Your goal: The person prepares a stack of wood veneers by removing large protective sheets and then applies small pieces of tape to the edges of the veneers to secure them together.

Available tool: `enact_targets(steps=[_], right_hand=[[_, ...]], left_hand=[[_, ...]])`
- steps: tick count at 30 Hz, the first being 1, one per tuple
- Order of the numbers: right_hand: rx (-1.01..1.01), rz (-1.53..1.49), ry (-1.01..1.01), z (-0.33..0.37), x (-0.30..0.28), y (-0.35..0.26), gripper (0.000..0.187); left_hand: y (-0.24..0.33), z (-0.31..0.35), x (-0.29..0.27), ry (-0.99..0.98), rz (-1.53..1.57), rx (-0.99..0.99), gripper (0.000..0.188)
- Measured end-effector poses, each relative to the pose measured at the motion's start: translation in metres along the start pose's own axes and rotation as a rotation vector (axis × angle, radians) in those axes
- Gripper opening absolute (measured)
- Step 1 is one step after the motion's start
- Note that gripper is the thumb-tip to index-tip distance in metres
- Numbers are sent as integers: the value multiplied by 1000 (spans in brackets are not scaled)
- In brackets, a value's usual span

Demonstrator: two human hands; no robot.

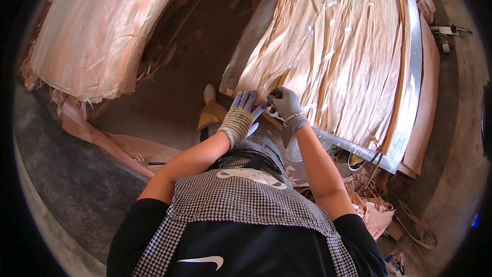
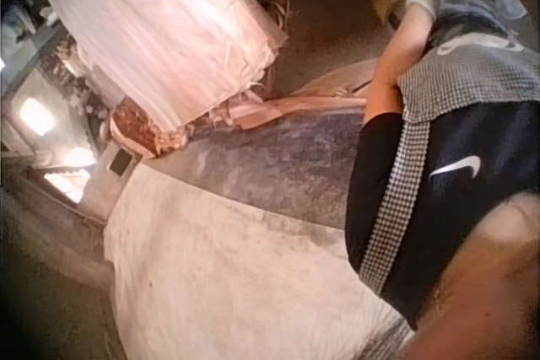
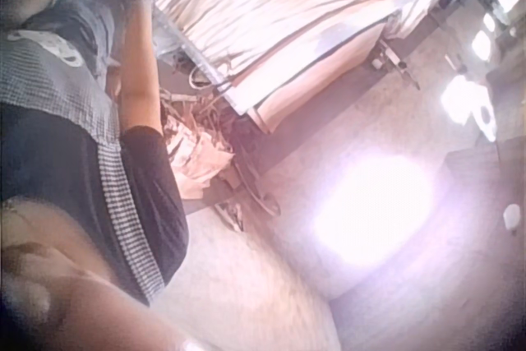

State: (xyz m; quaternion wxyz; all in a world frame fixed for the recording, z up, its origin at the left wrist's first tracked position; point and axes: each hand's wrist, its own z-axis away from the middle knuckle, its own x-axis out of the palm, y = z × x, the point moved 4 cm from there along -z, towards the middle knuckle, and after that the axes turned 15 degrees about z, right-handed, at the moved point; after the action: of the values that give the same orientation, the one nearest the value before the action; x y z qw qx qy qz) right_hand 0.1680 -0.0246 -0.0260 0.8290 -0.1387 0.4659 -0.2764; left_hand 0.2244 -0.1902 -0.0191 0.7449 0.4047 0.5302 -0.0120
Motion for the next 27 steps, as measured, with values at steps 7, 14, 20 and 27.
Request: enact_targets(steps=[7,14,20,27], right_hand=[[-10,408,18,-15,4,-22,36],[-20,419,116,1,-6,-32,34],[-120,508,119,20,-10,-15,20],[247,-370,60,-13,-100,5,21]], left_hand=[[-7,-1,-5,48,155,-12,67],[-8,-10,-11,328,112,-21,58],[-6,-11,-2,268,-51,-24,53],[-10,-62,-63,326,107,7,43]])
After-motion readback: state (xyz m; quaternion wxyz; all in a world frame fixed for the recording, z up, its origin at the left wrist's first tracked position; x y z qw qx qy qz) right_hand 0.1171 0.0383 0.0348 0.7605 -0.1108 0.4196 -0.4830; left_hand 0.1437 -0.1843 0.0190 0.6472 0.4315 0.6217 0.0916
